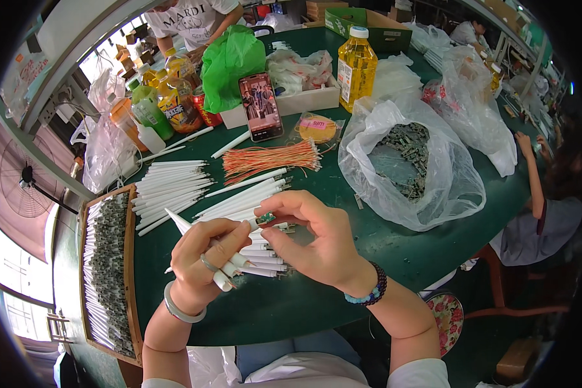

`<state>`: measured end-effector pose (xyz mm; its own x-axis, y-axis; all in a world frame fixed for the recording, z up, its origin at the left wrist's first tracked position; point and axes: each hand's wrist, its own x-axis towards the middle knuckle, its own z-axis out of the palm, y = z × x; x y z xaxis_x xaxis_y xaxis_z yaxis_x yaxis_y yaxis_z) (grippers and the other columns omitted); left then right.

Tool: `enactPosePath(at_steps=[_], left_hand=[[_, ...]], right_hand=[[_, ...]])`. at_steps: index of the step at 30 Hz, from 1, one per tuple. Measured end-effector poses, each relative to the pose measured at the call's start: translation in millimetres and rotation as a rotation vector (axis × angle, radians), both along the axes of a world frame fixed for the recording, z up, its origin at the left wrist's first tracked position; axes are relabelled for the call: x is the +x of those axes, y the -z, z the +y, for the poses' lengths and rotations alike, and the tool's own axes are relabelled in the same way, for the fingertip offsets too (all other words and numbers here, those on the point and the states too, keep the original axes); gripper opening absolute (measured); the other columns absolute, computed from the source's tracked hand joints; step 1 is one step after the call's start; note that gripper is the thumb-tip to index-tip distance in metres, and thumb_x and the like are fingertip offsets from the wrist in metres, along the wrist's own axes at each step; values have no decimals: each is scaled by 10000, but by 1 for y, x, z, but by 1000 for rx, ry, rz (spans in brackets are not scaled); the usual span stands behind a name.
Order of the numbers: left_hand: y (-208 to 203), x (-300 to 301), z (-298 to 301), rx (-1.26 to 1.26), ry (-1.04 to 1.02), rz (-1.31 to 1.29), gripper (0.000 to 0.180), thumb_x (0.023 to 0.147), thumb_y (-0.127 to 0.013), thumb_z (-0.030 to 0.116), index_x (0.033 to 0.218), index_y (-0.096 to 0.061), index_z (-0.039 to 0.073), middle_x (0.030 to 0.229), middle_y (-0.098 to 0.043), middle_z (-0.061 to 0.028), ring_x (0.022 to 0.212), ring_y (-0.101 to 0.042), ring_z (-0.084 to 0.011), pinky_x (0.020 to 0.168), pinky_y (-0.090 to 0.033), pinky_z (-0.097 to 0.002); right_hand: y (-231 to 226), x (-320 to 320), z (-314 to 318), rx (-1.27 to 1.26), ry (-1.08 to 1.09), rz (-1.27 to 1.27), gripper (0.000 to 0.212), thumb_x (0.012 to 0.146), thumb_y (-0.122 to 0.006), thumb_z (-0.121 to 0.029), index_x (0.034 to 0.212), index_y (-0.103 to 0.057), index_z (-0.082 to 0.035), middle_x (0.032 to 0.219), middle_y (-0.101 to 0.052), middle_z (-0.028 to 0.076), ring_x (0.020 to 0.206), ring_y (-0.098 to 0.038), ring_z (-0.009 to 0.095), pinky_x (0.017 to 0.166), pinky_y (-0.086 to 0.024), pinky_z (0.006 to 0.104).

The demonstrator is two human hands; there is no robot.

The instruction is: The person attaches green electronic components and copper wires to white plastic light housing tubes by hand.

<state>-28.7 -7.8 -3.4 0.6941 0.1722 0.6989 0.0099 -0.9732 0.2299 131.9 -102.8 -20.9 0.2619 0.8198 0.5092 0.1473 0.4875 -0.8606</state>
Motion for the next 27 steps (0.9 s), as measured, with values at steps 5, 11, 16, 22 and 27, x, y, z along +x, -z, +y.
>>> enactPosePath(at_steps=[5, 11, 16, 22, 27], left_hand=[[-1, -1, 0, 3, -21, -11, 375, 600, -652, -15, 970, -626, 37, 824, -567, -92, 658, -604, -162, 535, -482, -229], [2, 0, 0, -34, -19, -54, 381, 602, -647, -68, 971, -621, 23, 830, -558, -100, 661, -604, -166, 540, -489, -220], [1, -1, -1, -10, -37, -78, 388, 612, -643, -74, 989, -610, 12, 821, -544, -100, 678, -613, -176, 559, -510, -224], [2, -3, 0, 58, -27, -98, 359, 634, -633, -56, 988, -603, -8, 821, -519, -98, 676, -611, -181, 558, -515, -226], [3, -2, 0, 80, -28, -110, 346, 636, -642, -42, 978, -605, -3, 817, -515, -91, 645, -597, -172, 532, -495, -226]], right_hand=[[1, -2, -5, 89, 288, -186, 186, 727, -628, -14, 901, -567, 9, 857, -592, 62, 759, -575, 93, 677, -472, 217], [0, -18, -3, -89, 123, 265, 107, 726, -632, 6, 820, -581, 23, 799, -586, 47, 713, -559, 76, 641, -455, 196], [-2, -26, -1, -42, 168, 303, 103, 741, -619, 23, 838, -586, 34, 814, -595, 51, 721, -561, 77, 652, -456, 195], [-3, -35, 1, -35, 187, 387, 102, 747, -617, 34, 843, -586, 47, 799, -603, 55, 725, -565, 80, 657, -457, 196], [0, -39, 5, -10, 205, 443, 95, 750, -613, 33, 837, -579, 50, 768, -601, 49, 703, -559, 74, 641, -456, 194]])
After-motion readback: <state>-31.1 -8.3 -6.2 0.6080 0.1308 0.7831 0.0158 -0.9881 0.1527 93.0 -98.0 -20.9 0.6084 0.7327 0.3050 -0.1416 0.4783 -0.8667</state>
